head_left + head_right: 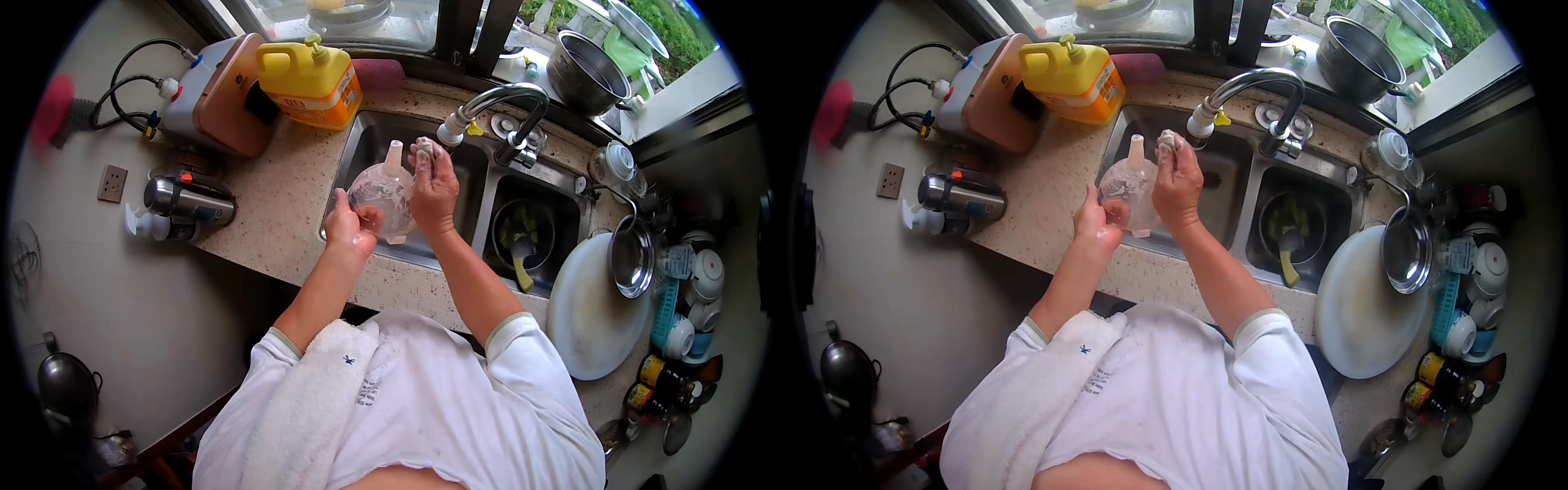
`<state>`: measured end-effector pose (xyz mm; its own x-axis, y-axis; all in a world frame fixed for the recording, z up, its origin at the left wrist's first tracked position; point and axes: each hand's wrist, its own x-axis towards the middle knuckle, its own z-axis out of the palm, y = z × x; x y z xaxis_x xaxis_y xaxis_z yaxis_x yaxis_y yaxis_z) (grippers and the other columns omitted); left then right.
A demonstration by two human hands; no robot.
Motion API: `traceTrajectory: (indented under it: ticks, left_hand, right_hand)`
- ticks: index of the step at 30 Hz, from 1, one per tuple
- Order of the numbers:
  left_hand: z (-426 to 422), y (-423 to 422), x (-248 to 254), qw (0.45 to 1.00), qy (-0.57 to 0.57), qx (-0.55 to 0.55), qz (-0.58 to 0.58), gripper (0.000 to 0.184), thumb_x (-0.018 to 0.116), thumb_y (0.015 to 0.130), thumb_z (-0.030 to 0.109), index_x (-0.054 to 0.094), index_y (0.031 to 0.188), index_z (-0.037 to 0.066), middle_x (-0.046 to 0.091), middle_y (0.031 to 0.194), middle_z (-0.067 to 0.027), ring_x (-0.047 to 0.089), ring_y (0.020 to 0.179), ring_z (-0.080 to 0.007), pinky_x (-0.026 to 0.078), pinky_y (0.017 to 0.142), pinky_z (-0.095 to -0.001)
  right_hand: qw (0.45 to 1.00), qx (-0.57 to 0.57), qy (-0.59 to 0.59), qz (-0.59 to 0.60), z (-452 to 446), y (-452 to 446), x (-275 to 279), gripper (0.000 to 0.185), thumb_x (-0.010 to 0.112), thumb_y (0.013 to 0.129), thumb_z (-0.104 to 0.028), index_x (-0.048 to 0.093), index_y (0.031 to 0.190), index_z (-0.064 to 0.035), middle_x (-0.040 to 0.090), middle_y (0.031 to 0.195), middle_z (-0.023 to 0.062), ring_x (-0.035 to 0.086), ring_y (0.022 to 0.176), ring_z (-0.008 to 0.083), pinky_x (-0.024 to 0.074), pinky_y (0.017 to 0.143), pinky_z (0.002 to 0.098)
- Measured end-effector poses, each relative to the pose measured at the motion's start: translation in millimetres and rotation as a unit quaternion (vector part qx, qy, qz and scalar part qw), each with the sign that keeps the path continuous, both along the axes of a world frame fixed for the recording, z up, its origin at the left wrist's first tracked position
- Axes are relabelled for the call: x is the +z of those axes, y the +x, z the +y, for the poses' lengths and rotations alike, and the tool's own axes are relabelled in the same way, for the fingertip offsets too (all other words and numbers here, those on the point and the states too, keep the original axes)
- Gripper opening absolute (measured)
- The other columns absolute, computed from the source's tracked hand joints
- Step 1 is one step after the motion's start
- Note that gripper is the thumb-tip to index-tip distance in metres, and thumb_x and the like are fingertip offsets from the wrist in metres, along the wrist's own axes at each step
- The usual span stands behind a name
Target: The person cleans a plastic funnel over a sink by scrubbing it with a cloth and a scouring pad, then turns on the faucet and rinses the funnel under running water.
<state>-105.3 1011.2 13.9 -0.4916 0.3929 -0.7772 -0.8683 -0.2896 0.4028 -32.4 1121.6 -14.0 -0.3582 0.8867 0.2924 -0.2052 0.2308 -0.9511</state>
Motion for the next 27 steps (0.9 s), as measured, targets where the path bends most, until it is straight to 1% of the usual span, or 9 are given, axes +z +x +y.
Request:
traceTrajectory:
  ticks: [3, 5, 8, 11, 12, 15, 16, 20, 27]
  left_hand:
    - [11.5, -12.0, -9.7, 0.998, 0.04, 0.037, 0.014, 0.041, 0.042, 0.099, 0.043, 0.046, 0.095, 0.002, 0.046, 0.065, -0.0037, 0.051, 0.057, -0.0171, 0.054, 0.063, -0.0367]
    - [6.4, -32.9, -54.8, 0.993, 0.11, 0.052, -0.007, 0.046, 0.038, 0.099, 0.044, 0.047, 0.104, 0.0, 0.055, 0.076, -0.0087, 0.059, 0.068, -0.0226, 0.056, 0.072, -0.0411]
    - [8.8, -13.8, -6.5, 0.995, 0.069, -0.045, 0.054, 0.059, 0.028, 0.1, 0.048, 0.045, 0.125, -0.003, 0.057, 0.114, -0.0194, 0.056, 0.107, -0.0323, 0.046, 0.094, -0.0435]
    - [6.9, -16.1, -11.4, 0.989, 0.135, -0.056, -0.014, 0.061, 0.027, 0.1, 0.047, 0.038, 0.134, -0.003, 0.045, 0.133, -0.0219, 0.047, 0.122, -0.0349, 0.042, 0.099, -0.0467]
    - [7.9, -13.4, -8.0, 0.993, 0.106, -0.042, -0.037, 0.056, 0.029, 0.1, 0.048, 0.045, 0.117, -0.004, 0.058, 0.099, -0.0197, 0.061, 0.092, -0.0313, 0.052, 0.083, -0.0468]
    - [0.4, -23.5, -31.1, 0.994, 0.096, -0.014, -0.041, 0.046, 0.034, 0.1, 0.046, 0.048, 0.096, 0.003, 0.053, 0.07, -0.009, 0.056, 0.064, -0.0223, 0.054, 0.071, -0.043]
    - [8.0, -18.6, -7.2, 0.999, 0.038, -0.005, -0.007, 0.041, 0.039, 0.1, 0.044, 0.042, 0.083, 0.007, 0.038, 0.055, -0.0006, 0.041, 0.049, -0.0156, 0.051, 0.059, -0.0383]
    - [2.4, -19.0, -2.7, 1.0, -0.001, -0.014, -0.008, 0.038, 0.042, 0.099, 0.04, 0.044, 0.082, 0.006, 0.039, 0.055, -0.0001, 0.042, 0.049, -0.015, 0.048, 0.055, -0.035]
    - [-7.7, -39.1, -9.5, 0.997, -0.013, -0.07, -0.035, 0.029, 0.047, 0.099, 0.032, 0.048, 0.085, 0.007, 0.043, 0.06, -0.0007, 0.041, 0.047, -0.0105, 0.043, 0.046, -0.0255]
  right_hand:
    - [0.996, 0.069, -0.049, -0.041, -34.5, 8.3, -0.3, 0.033, 0.048, 0.096, -0.015, 0.053, 0.126, -0.0024, 0.057, 0.125, 0.0157, 0.053, 0.119, 0.0244, 0.0378, 0.101, 0.0325]
    - [0.969, 0.087, 0.207, -0.103, -43.0, 16.7, 12.6, 0.033, 0.051, 0.092, -0.011, 0.055, 0.125, -0.0051, 0.052, 0.131, 0.0156, 0.045, 0.127, 0.0309, 0.0293, 0.108, 0.0424]
    - [0.89, 0.205, 0.354, -0.199, -41.9, 26.0, 26.7, 0.039, 0.057, 0.083, -0.006, 0.057, 0.122, -0.009, 0.049, 0.132, 0.0146, 0.04, 0.129, 0.0359, 0.023, 0.11, 0.05]
    - [0.896, 0.173, 0.381, -0.151, -33.3, 33.2, 15.0, 0.044, 0.063, 0.078, -0.006, 0.061, 0.121, -0.0157, 0.047, 0.137, 0.0103, 0.042, 0.124, 0.0388, 0.0282, 0.107, 0.0514]
    - [0.899, 0.134, 0.394, -0.139, -37.7, 37.0, 21.7, 0.04, 0.067, 0.075, -0.005, 0.066, 0.113, -0.015, 0.053, 0.123, 0.0115, 0.048, 0.115, 0.0367, 0.0329, 0.102, 0.0494]
    - [0.921, 0.103, 0.328, -0.186, -52.4, 52.5, 21.0, 0.04, 0.068, 0.069, -0.005, 0.067, 0.107, -0.0158, 0.054, 0.104, 0.0107, 0.05, 0.1, 0.0318, 0.0378, 0.09, 0.0492]
    - [0.929, 0.084, 0.331, -0.14, -52.0, 50.9, 16.5, 0.04, 0.072, 0.068, -0.003, 0.068, 0.105, -0.016, 0.052, 0.093, 0.0098, 0.051, 0.088, 0.0285, 0.0423, 0.078, 0.0441]
    - [0.938, 0.172, 0.279, -0.117, -44.1, 61.9, 10.0, 0.039, 0.073, 0.071, -0.002, 0.067, 0.108, -0.014, 0.056, 0.087, 0.0096, 0.057, 0.074, 0.0258, 0.0488, 0.062, 0.0339]
    - [0.894, 0.255, 0.344, -0.127, -22.8, 74.9, 13.2, 0.045, 0.065, 0.069, 0.012, 0.069, 0.108, -0.01, 0.063, 0.086, 0.0092, 0.061, 0.074, 0.0249, 0.0515, 0.065, 0.0314]
